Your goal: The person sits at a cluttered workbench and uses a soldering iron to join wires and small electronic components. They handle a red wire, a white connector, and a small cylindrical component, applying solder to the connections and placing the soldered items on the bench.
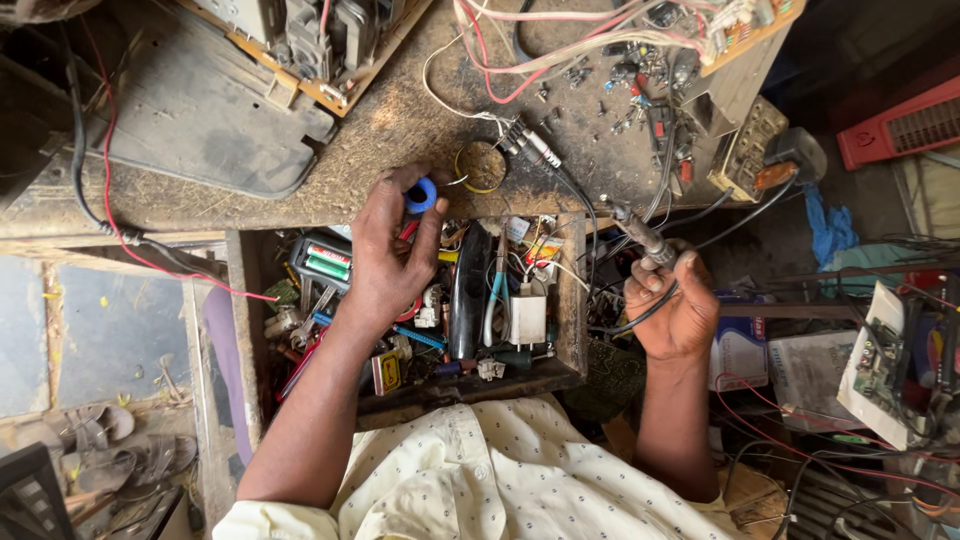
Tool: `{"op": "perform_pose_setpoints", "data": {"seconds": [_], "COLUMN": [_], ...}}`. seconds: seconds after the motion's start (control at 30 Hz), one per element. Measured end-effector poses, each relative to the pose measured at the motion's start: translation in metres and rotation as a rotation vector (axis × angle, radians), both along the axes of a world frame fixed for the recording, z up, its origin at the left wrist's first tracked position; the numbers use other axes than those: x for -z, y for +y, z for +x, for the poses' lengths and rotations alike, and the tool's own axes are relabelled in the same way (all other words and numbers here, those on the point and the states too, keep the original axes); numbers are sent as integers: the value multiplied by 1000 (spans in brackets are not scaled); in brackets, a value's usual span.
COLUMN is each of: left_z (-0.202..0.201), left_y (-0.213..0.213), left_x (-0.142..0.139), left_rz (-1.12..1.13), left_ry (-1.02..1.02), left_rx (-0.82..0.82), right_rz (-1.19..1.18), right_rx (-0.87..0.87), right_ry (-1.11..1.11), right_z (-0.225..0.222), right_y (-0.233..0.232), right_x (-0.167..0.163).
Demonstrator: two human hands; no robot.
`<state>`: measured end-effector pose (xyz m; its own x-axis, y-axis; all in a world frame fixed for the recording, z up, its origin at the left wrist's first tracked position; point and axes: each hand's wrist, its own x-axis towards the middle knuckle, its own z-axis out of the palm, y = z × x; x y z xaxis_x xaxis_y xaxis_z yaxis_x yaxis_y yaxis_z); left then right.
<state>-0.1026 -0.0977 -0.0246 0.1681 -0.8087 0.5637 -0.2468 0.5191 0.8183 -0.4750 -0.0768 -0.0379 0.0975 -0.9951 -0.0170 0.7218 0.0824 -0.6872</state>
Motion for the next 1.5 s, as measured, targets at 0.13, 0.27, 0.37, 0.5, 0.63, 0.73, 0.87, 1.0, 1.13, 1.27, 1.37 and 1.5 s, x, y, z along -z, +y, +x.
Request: {"op": "perform_pose_setpoints", "data": {"seconds": [0.13, 0.27, 0.37, 0.5, 0.63, 0.73, 0.87, 1.0, 1.13, 1.27, 1.37, 1.5], "left_z": [0, -3, -5, -3, -5, -7, -10, -11, -14, -14, -12, -10], "left_y": [0, -3, -1, 1, 0, -3, -14, -26, -25, -23, -23, -24], "left_x": [6, 10, 9, 1, -10, -15, -12, -3, 3, 2, -1, -3], "left_rz": [3, -49, -22, -45, -13, -82, -12, 1, -102, -157, -158, -170], "left_ry": [-35, -56, -52, -60, -89, -136, -270, -430, -512, -559, -563, -585], "left_rx": [-38, -60, -57, -61, -62, -48, -155, -292, -306, -317, -317, -311], "right_rz": [7, 11, 1, -24, -14, -30, -78, -136, -229, -239, -276, -482], "right_rx": [17, 49, 57, 70, 117, 185, 379, 704, 951, 1050, 1084, 1170], "right_ry": [2, 22, 31, 41, 75, 106, 222, 476, 893, 1163, 1245, 1565], "right_z": [-2, -9, -15, -20, -24, -26, -32, -38, -36, -26, -14, -8], "right_y": [4, 8, 10, 15, 22, 25, 27, 28, 23, 2, -26, -58], "right_x": [-1, -2, 0, 4, 1, -6, -19, -30, -36, -36, -33, -32]}}
